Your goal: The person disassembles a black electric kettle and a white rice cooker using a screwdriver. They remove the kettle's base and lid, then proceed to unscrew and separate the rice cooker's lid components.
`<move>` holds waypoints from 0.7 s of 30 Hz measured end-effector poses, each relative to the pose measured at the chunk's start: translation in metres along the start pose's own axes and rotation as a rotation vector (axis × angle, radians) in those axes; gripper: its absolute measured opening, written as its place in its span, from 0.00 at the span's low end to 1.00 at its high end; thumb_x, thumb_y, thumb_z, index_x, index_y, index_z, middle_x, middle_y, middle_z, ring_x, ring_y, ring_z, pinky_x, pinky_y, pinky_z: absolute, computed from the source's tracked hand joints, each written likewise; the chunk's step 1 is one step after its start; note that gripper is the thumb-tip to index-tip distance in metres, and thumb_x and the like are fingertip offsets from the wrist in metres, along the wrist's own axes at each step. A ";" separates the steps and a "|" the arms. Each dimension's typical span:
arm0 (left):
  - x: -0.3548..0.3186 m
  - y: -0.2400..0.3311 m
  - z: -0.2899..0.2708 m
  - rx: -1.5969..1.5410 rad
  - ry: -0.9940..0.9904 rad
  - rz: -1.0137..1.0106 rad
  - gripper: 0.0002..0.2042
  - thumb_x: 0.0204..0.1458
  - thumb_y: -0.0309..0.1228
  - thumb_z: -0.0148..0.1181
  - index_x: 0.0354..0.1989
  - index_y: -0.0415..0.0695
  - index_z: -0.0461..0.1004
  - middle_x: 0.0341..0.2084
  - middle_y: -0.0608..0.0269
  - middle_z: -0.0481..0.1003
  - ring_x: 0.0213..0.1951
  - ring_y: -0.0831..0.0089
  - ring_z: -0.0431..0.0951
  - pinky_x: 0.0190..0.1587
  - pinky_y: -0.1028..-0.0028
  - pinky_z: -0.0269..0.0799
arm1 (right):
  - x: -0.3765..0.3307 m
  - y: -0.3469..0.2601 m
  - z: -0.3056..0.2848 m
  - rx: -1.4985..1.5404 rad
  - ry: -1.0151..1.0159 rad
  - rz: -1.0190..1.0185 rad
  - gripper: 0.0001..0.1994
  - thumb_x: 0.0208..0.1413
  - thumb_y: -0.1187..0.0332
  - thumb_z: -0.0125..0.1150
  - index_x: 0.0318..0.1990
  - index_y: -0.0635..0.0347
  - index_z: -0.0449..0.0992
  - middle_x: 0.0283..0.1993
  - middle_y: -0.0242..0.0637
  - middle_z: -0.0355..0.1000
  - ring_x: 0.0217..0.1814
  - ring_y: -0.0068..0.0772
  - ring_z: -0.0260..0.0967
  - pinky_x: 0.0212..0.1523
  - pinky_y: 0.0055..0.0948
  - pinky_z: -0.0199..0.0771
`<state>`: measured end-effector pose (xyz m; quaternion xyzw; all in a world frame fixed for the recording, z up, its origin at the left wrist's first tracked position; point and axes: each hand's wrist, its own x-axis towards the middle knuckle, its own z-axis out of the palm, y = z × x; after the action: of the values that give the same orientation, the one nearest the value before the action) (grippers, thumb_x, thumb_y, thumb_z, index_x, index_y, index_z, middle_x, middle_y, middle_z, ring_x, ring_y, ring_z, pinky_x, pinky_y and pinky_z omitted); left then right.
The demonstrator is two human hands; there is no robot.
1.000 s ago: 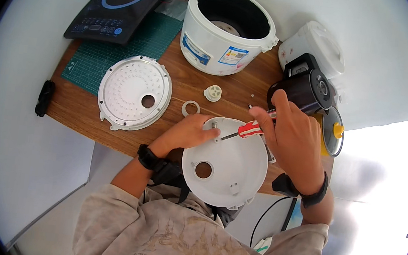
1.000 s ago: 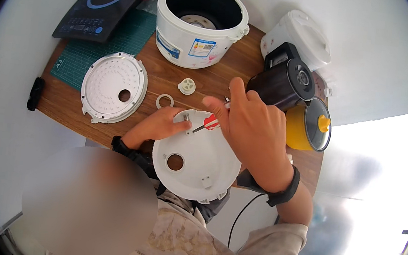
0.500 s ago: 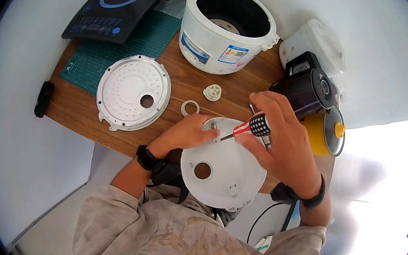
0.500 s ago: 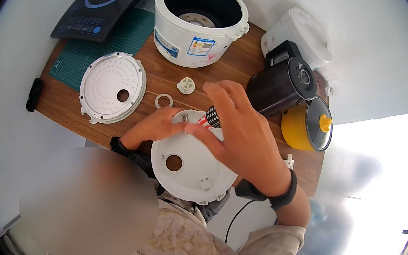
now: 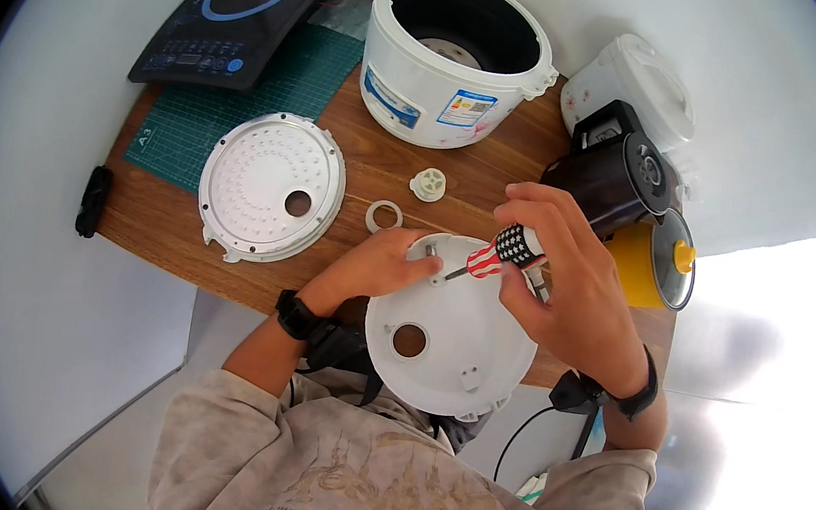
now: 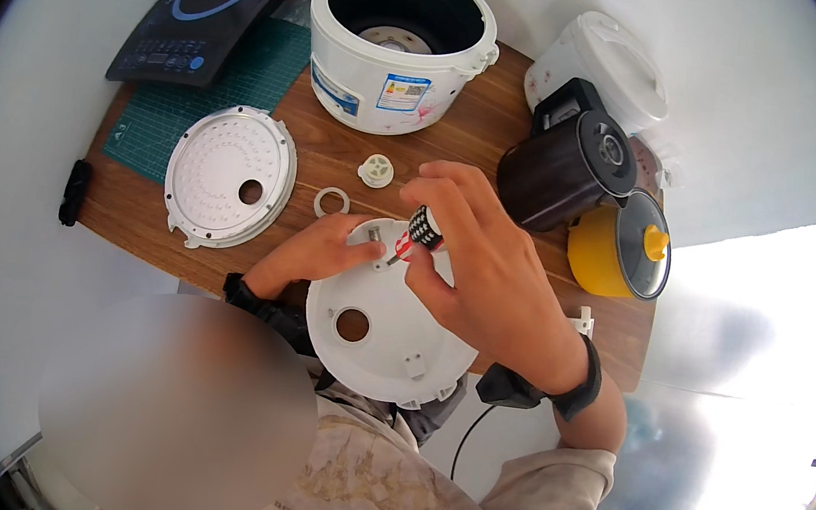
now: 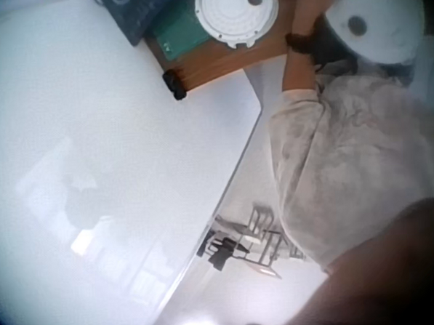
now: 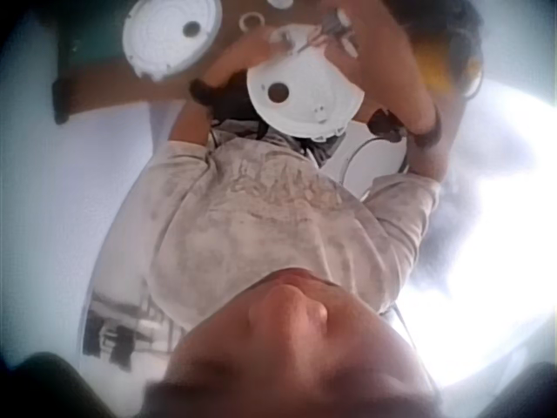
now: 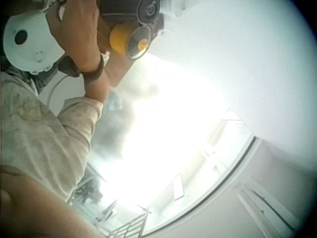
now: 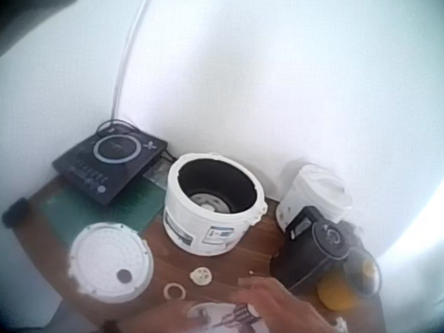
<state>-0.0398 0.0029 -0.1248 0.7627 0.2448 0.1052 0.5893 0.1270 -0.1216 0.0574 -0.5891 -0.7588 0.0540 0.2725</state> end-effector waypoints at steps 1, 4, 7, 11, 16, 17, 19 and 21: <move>0.000 0.001 0.001 -0.021 -0.002 0.006 0.19 0.59 0.37 0.60 0.55 0.38 0.77 0.38 0.52 0.82 0.38 0.66 0.82 0.44 0.67 0.76 | -0.001 0.000 0.001 -0.039 0.028 -0.027 0.21 0.52 0.69 0.71 0.51 0.61 0.69 0.50 0.45 0.70 0.40 0.47 0.76 0.39 0.38 0.78; 0.000 0.002 0.001 -0.063 -0.009 0.006 0.20 0.59 0.38 0.60 0.55 0.39 0.77 0.39 0.47 0.82 0.40 0.58 0.82 0.46 0.63 0.76 | -0.004 -0.007 0.005 -0.248 0.024 0.073 0.21 0.53 0.67 0.71 0.52 0.60 0.69 0.48 0.43 0.69 0.38 0.47 0.75 0.34 0.37 0.77; 0.002 0.002 -0.001 -0.050 -0.026 -0.016 0.19 0.59 0.37 0.60 0.55 0.39 0.76 0.39 0.50 0.82 0.40 0.63 0.82 0.45 0.66 0.76 | -0.005 -0.011 0.007 -0.362 -0.055 0.236 0.21 0.54 0.66 0.71 0.50 0.61 0.69 0.47 0.41 0.69 0.37 0.47 0.75 0.32 0.38 0.76; 0.003 0.002 0.000 -0.034 -0.036 -0.023 0.18 0.60 0.35 0.59 0.55 0.39 0.76 0.39 0.57 0.82 0.39 0.72 0.81 0.44 0.70 0.76 | -0.005 -0.007 0.000 -0.018 0.004 0.224 0.21 0.53 0.67 0.71 0.50 0.60 0.68 0.47 0.41 0.69 0.38 0.48 0.74 0.37 0.39 0.76; 0.003 -0.002 0.003 -0.075 -0.015 0.006 0.19 0.60 0.37 0.60 0.56 0.39 0.76 0.40 0.51 0.82 0.41 0.64 0.83 0.46 0.66 0.77 | -0.004 0.000 0.001 0.118 0.026 0.119 0.21 0.54 0.68 0.71 0.50 0.60 0.67 0.49 0.42 0.71 0.42 0.49 0.76 0.44 0.38 0.77; 0.003 -0.004 0.004 -0.076 -0.013 0.013 0.19 0.61 0.37 0.59 0.56 0.39 0.75 0.40 0.54 0.82 0.41 0.68 0.82 0.46 0.68 0.77 | -0.003 -0.002 0.001 0.138 0.036 0.128 0.21 0.53 0.68 0.71 0.51 0.61 0.67 0.49 0.43 0.72 0.43 0.47 0.77 0.45 0.37 0.77; 0.002 -0.007 0.004 -0.074 -0.012 0.014 0.19 0.61 0.37 0.59 0.56 0.39 0.75 0.40 0.56 0.82 0.41 0.71 0.82 0.46 0.69 0.77 | -0.003 -0.003 0.007 0.267 0.050 0.190 0.22 0.53 0.70 0.72 0.52 0.61 0.68 0.50 0.43 0.74 0.46 0.44 0.78 0.47 0.35 0.79; 0.003 -0.005 0.004 -0.066 -0.024 0.009 0.18 0.62 0.38 0.59 0.56 0.39 0.75 0.40 0.56 0.82 0.41 0.71 0.82 0.46 0.69 0.77 | -0.007 0.000 0.015 0.479 0.066 0.303 0.24 0.52 0.71 0.73 0.54 0.61 0.69 0.51 0.42 0.75 0.47 0.40 0.79 0.48 0.33 0.80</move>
<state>-0.0367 0.0018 -0.1315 0.7451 0.2305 0.1068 0.6167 0.1209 -0.1240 0.0420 -0.6160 -0.6186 0.2524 0.4173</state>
